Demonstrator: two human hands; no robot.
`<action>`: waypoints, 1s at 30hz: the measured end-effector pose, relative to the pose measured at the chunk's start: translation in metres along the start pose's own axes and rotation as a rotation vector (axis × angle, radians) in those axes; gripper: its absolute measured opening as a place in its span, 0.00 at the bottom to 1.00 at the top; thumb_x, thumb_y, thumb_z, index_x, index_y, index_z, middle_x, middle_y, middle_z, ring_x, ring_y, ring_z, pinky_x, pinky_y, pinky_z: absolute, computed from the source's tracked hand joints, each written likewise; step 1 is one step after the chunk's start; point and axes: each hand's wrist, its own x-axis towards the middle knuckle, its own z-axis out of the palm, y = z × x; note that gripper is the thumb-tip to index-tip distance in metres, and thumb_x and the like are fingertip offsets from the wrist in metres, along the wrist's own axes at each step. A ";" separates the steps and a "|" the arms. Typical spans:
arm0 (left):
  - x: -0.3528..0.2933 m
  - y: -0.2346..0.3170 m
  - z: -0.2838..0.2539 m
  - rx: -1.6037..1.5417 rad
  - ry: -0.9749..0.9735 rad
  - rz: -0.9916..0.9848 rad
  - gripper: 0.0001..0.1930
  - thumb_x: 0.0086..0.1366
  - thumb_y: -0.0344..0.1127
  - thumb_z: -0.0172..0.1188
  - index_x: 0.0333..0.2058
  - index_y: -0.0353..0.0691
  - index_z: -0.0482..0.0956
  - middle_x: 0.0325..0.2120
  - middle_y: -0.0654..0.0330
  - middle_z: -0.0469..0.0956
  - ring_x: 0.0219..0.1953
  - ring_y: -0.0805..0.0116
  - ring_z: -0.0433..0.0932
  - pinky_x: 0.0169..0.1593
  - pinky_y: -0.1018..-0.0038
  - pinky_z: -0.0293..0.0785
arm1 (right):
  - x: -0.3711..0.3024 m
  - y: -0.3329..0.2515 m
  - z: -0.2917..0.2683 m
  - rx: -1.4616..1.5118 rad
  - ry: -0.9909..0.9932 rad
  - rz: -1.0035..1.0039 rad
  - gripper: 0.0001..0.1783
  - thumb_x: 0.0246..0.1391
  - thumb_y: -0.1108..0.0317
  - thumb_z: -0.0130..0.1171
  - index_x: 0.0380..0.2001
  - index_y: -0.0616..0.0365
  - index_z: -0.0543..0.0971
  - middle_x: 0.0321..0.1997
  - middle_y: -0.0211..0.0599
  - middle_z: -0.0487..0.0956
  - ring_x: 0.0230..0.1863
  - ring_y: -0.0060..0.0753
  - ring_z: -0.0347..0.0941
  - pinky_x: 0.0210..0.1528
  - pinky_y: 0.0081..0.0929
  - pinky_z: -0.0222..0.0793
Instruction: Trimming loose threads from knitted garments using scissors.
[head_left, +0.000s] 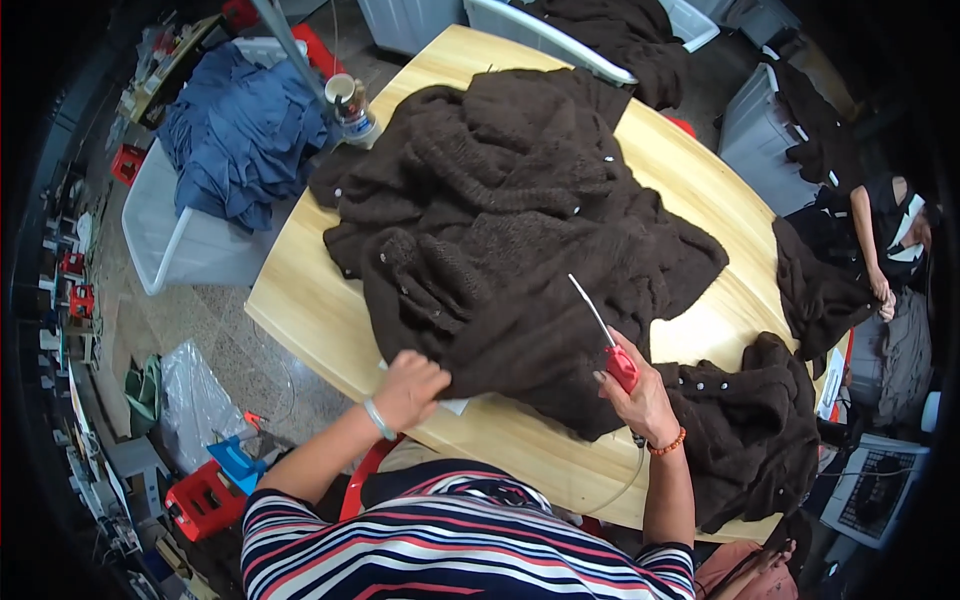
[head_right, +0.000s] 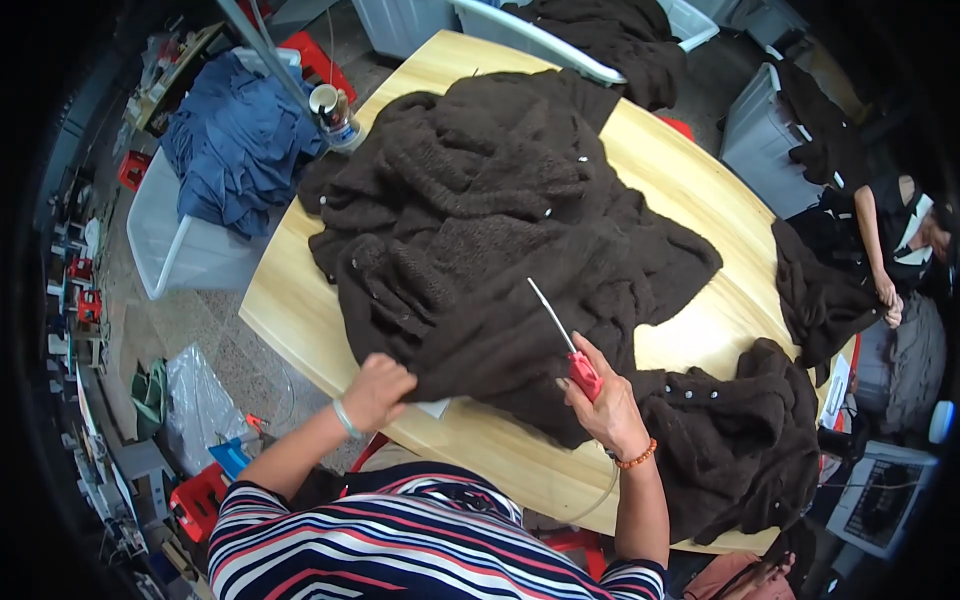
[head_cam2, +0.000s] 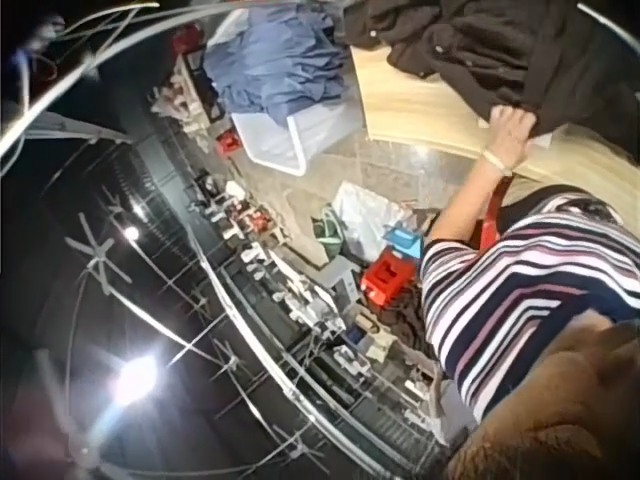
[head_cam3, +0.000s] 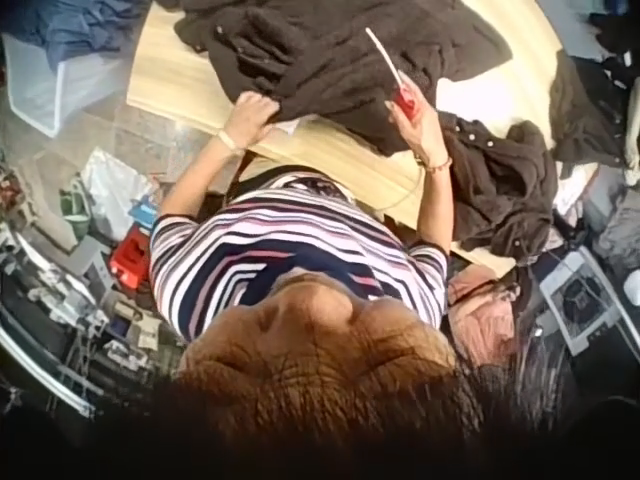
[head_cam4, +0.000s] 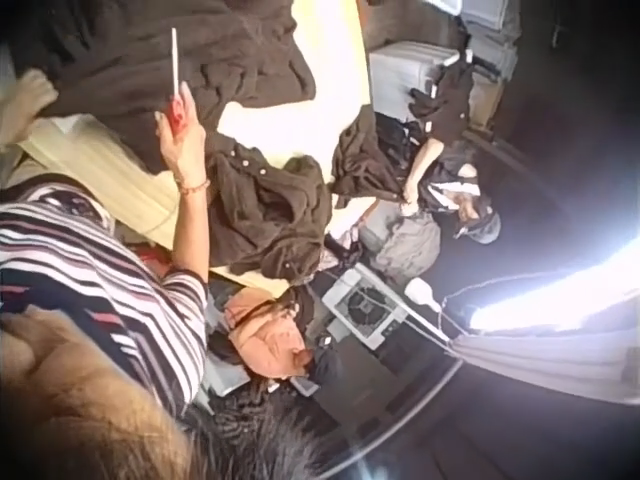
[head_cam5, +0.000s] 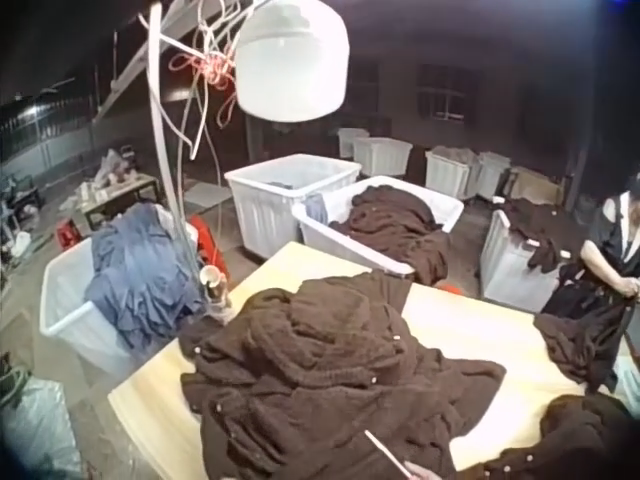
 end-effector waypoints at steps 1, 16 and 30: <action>-0.020 0.005 0.016 -0.006 -0.061 -0.031 0.20 0.46 0.36 0.68 0.39 0.41 0.74 0.30 0.57 0.72 0.39 0.54 0.72 0.50 0.61 0.63 | 0.001 -0.007 0.006 -0.001 -0.023 0.018 0.32 0.56 0.72 0.58 0.64 0.56 0.64 0.24 0.32 0.76 0.27 0.22 0.75 0.36 0.23 0.72; -0.053 -0.026 0.098 -0.087 0.281 -0.471 0.32 0.53 0.34 0.66 0.58 0.43 0.67 0.51 0.49 0.67 0.51 0.47 0.67 0.53 0.57 0.65 | -0.011 0.056 0.115 -0.586 -0.199 0.034 0.32 0.52 0.62 0.62 0.61 0.45 0.66 0.33 0.59 0.79 0.37 0.63 0.76 0.39 0.49 0.73; -0.052 -0.055 0.139 -0.475 1.215 -0.979 0.38 0.48 0.24 0.68 0.59 0.36 0.62 0.49 0.48 0.69 0.49 0.51 0.71 0.52 0.65 0.72 | -0.138 0.093 0.043 -0.530 -0.348 0.096 0.26 0.51 0.61 0.62 0.55 0.49 0.72 0.29 0.57 0.79 0.34 0.60 0.77 0.36 0.46 0.73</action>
